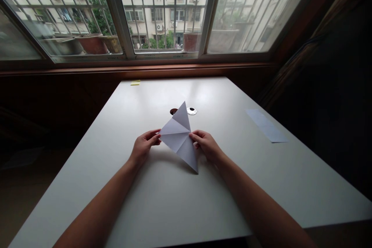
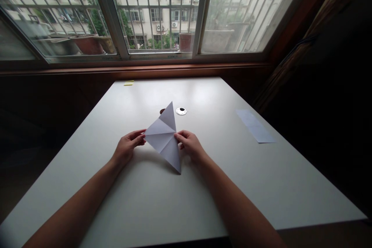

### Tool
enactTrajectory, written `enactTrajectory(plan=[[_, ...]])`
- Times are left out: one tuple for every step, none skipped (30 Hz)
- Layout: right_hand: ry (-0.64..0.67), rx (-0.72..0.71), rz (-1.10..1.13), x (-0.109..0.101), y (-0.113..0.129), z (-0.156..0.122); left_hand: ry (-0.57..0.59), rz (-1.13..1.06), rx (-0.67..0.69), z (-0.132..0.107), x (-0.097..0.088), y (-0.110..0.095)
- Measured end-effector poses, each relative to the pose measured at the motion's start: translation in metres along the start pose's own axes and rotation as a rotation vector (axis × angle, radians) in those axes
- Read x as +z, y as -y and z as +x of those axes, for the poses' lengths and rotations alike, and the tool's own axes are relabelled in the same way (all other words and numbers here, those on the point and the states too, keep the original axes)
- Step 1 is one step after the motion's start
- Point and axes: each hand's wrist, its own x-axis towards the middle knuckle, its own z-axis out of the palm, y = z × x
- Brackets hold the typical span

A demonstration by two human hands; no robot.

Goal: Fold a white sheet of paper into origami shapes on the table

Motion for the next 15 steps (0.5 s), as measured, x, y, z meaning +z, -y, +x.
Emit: enactTrajectory(plan=[[-0.009,0.008,0.016,-0.0008,0.0003,-0.0001,0.018,-0.015,-0.003,0.0001,0.0005,0.0],[-0.017,0.017,0.031,-0.0016,0.0009,-0.0003,0.04,-0.028,-0.007,0.0002,0.0009,0.0],[-0.023,0.023,0.044,-0.0021,0.0015,-0.0005,0.06,-0.038,-0.01,0.0002,0.0013,-0.0001],[-0.028,0.027,0.054,-0.0025,0.0022,-0.0007,0.079,-0.04,-0.011,0.0,0.0016,-0.0003],[-0.032,0.029,0.062,-0.0027,0.0027,-0.0009,0.093,-0.037,-0.009,-0.0002,0.0018,-0.0006],[-0.034,0.031,0.067,-0.0028,0.0031,-0.0011,0.103,-0.028,-0.003,-0.0006,0.0019,-0.0009],[-0.034,0.035,0.072,-0.0028,0.0034,-0.0012,0.105,-0.018,0.007,-0.0012,0.0018,-0.0013],[-0.033,0.039,0.076,-0.0028,0.0035,-0.0012,0.106,-0.008,0.019,-0.0018,0.0017,-0.0018],[-0.032,0.041,0.08,-0.0027,0.0035,-0.0012,0.106,0.001,0.034,-0.0025,0.0016,-0.0024],[-0.031,0.043,0.082,-0.0027,0.0035,-0.0012,0.109,0.009,0.048,-0.0032,0.0015,-0.003],[-0.029,0.044,0.084,-0.0028,0.0037,-0.0012,0.112,0.016,0.061,-0.0039,0.0014,-0.0037],[-0.025,0.047,0.086,-0.0029,0.0041,-0.0013,0.115,0.024,0.071,-0.0046,0.0013,-0.0044],[-0.017,0.051,0.089,-0.0031,0.0047,-0.0015,0.117,0.032,0.081,-0.0053,0.0012,-0.0051],[-0.009,0.057,0.094,-0.0033,0.0055,-0.0018,0.117,0.043,0.09,-0.0059,0.001,-0.0057],[0.001,0.064,0.101,-0.0034,0.0066,-0.0023,0.115,0.054,0.099,-0.0064,0.0008,-0.0062]])
